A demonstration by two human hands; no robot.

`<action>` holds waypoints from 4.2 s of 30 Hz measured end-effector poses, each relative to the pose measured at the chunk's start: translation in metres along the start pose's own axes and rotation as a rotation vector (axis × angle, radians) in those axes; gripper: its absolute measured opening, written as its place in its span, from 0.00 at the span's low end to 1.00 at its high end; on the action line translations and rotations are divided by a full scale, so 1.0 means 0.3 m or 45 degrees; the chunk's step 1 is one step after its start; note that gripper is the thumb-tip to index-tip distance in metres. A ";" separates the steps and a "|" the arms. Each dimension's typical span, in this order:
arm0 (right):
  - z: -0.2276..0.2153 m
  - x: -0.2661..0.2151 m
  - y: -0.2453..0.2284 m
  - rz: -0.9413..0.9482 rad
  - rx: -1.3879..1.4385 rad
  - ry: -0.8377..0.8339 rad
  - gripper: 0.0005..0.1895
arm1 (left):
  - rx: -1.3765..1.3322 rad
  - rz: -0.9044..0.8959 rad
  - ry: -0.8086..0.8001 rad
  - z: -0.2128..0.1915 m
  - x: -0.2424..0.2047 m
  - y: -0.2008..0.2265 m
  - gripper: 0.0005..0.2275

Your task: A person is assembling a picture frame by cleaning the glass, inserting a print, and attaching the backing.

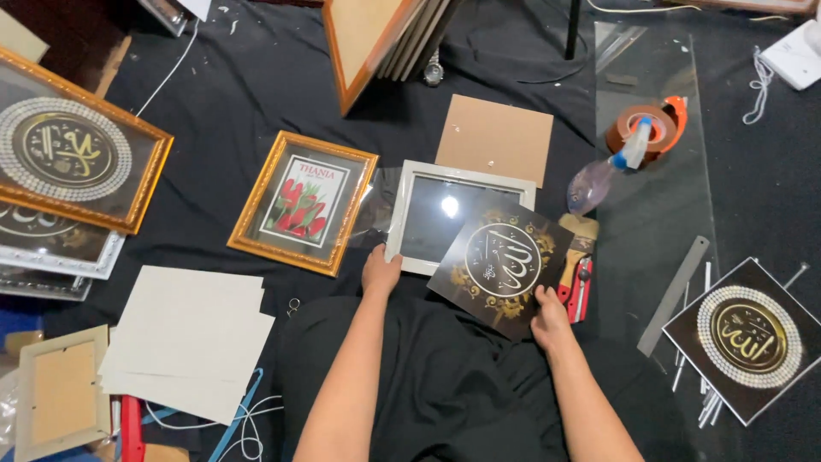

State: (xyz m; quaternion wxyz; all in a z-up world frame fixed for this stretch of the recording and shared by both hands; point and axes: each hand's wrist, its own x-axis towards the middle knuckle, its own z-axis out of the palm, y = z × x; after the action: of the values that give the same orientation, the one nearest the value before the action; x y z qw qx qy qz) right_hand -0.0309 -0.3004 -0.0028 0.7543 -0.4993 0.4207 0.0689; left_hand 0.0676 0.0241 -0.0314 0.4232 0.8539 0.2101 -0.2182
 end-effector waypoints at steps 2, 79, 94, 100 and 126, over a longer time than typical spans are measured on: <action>-0.011 -0.024 -0.015 0.035 -0.011 0.018 0.27 | 0.005 -0.004 0.002 0.005 -0.019 0.000 0.29; 0.043 -0.011 0.148 0.120 0.396 -0.285 0.18 | -0.913 0.267 -0.715 0.110 -0.045 -0.025 0.30; 0.008 0.019 0.087 0.015 0.226 -0.227 0.13 | -0.895 0.304 -0.552 0.116 -0.039 -0.030 0.25; -0.016 0.027 0.067 -0.042 0.271 -0.190 0.11 | -0.830 0.336 -0.504 0.111 -0.027 -0.022 0.20; 0.053 -0.044 0.093 -0.171 0.170 -0.213 0.14 | -0.773 0.259 -0.625 0.067 -0.088 0.017 0.18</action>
State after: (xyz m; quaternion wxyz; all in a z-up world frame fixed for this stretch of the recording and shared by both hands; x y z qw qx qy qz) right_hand -0.0450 -0.2696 -0.0105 0.8211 -0.4676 0.3257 0.0315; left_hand 0.0449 0.0003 -0.0245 0.7132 0.6291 0.0722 -0.3007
